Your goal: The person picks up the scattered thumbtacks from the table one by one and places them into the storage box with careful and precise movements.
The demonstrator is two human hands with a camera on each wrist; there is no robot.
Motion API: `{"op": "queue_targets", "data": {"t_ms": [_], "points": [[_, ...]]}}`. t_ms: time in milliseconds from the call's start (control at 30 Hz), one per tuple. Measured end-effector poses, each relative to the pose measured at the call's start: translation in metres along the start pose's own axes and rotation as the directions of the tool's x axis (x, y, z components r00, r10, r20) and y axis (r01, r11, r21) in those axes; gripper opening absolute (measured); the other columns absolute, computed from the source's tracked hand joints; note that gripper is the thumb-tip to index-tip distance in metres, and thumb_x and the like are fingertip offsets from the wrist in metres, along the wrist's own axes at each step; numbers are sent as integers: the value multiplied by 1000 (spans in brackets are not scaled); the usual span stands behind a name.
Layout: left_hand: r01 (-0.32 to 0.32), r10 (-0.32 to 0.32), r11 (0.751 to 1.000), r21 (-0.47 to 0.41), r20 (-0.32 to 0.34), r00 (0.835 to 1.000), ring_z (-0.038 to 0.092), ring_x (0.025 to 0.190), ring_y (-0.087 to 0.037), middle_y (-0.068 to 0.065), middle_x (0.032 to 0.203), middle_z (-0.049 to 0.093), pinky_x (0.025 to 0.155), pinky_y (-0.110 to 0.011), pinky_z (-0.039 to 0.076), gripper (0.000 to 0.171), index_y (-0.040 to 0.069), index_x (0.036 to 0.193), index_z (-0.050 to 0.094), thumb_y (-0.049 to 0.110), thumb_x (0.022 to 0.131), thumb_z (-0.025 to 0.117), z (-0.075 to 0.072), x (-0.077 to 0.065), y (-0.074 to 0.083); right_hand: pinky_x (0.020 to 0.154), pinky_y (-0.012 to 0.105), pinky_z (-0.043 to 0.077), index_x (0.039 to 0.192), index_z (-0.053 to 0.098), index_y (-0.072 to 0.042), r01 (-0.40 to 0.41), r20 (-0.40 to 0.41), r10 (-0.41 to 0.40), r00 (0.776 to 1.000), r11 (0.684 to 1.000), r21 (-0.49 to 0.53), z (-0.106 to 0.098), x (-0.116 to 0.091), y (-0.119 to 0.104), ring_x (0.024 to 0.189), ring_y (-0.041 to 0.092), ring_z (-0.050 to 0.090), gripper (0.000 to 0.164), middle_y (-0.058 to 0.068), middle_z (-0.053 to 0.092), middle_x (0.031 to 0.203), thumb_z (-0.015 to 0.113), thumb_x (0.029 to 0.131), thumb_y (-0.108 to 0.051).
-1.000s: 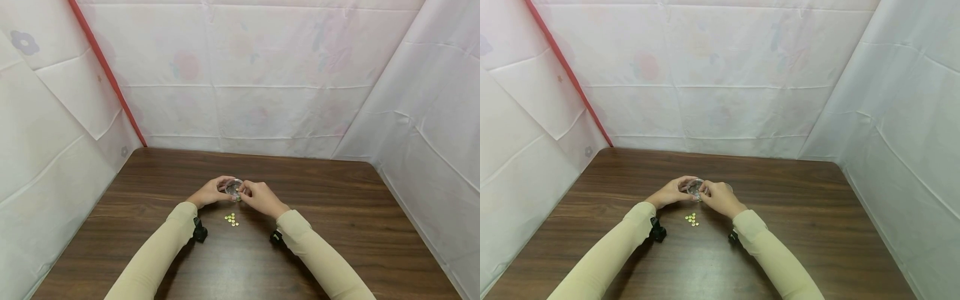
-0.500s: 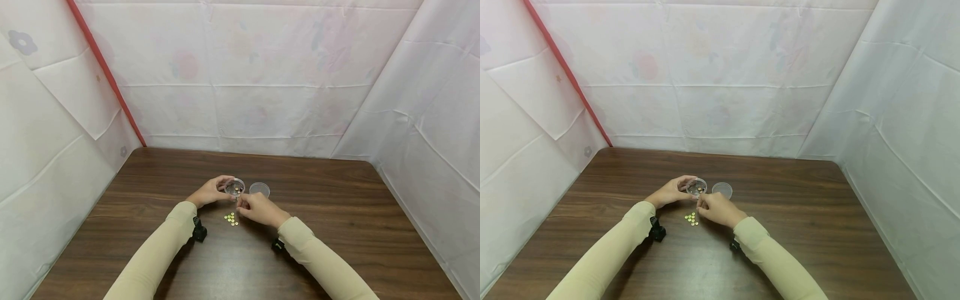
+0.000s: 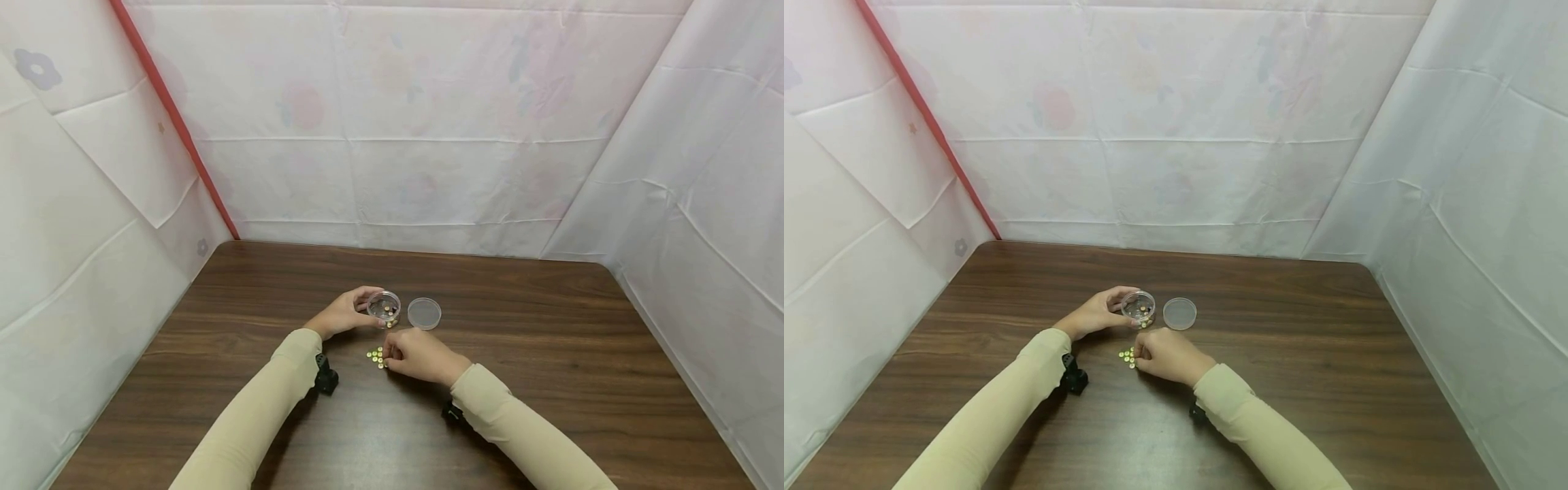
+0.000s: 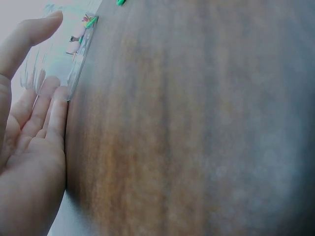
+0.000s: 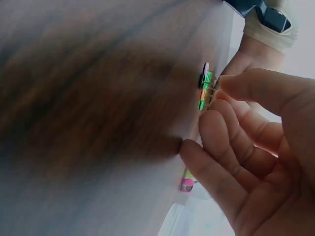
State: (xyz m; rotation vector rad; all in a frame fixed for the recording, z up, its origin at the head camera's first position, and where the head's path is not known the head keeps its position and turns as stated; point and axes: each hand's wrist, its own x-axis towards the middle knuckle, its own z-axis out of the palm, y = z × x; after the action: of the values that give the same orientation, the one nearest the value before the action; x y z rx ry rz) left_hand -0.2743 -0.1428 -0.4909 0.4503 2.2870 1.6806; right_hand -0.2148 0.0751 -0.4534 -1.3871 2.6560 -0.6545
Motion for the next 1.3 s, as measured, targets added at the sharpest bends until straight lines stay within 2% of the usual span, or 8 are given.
{"op": "queue_targets", "data": {"t_ms": [267, 400, 633, 867, 1100, 1300], "points": [[-2, 2, 1000, 21, 7, 1000, 36, 128, -22, -3, 134, 49, 111, -48, 31, 70, 25, 133, 48, 27, 71, 82, -1, -2, -3, 50, 13, 42, 80, 63, -18, -44, 38, 46, 998, 998, -47, 5, 0, -7, 59, -2, 47, 7, -12, 54, 67, 69, 82, -21], [0, 0, 1000, 15, 8, 1000, 35, 128, -24, -4, 135, 47, 110, -50, 31, 71, 25, 133, 48, 27, 71, 82, -1, -2, -4, 49, 15, 40, 79, 64, -17, -50, 30, 52, 998, 996, -78, 5, -1, -8, 58, -1, 46, 5, -11, 53, 66, 68, 81, -18], [0, 0, 1000, 20, -6, 1000, 39, 126, -18, 1, 130, 51, 110, -45, 33, 70, 27, 131, 50, 25, 70, 83, 0, -1, -2, 49, 15, 39, 79, 64, -18, -43, 8, 44, 999, 993, -114, 5, -2, -9, 58, -1, 45, 5, -12, 52, 65, 67, 83, -18], [-7, 7, 1000, 21, -11, 1000, 42, 123, -15, 2, 127, 54, 110, -43, 34, 69, 25, 131, 50, 23, 70, 83, 1, -1, -1, 49, 15, 40, 78, 64, -19, -41, -16, 39, 999, 994, -102, 5, -2, -8, 58, -1, 45, 5, -12, 51, 64, 66, 83, -17], [-5, 5, 1000, 21, -7, 1000, 40, 125, -17, 0, 128, 53, 110, -44, 33, 68, 25, 131, 50, 20, 71, 82, 0, -1, 0, 49, 13, 40, 79, 63, -20, -28, -38, 24, 999, 996, -90, 7, -2, -2, 56, -3, 45, 5, -13, 51, 63, 64, 83, -17], [-9, 9, 1000, 15, 2, 1000, 39, 125, -17, 1, 131, 51, 110, -44, 34, 66, 25, 131, 50, 17, 73, 80, 1, 0, 1, 49, 13, 42, 81, 63, -19, -32, -34, 31, 999, 999, -38, 5, 0, 3, 56, -4, 46, 4, -13, 54, 64, 62, 85, -16]]}}
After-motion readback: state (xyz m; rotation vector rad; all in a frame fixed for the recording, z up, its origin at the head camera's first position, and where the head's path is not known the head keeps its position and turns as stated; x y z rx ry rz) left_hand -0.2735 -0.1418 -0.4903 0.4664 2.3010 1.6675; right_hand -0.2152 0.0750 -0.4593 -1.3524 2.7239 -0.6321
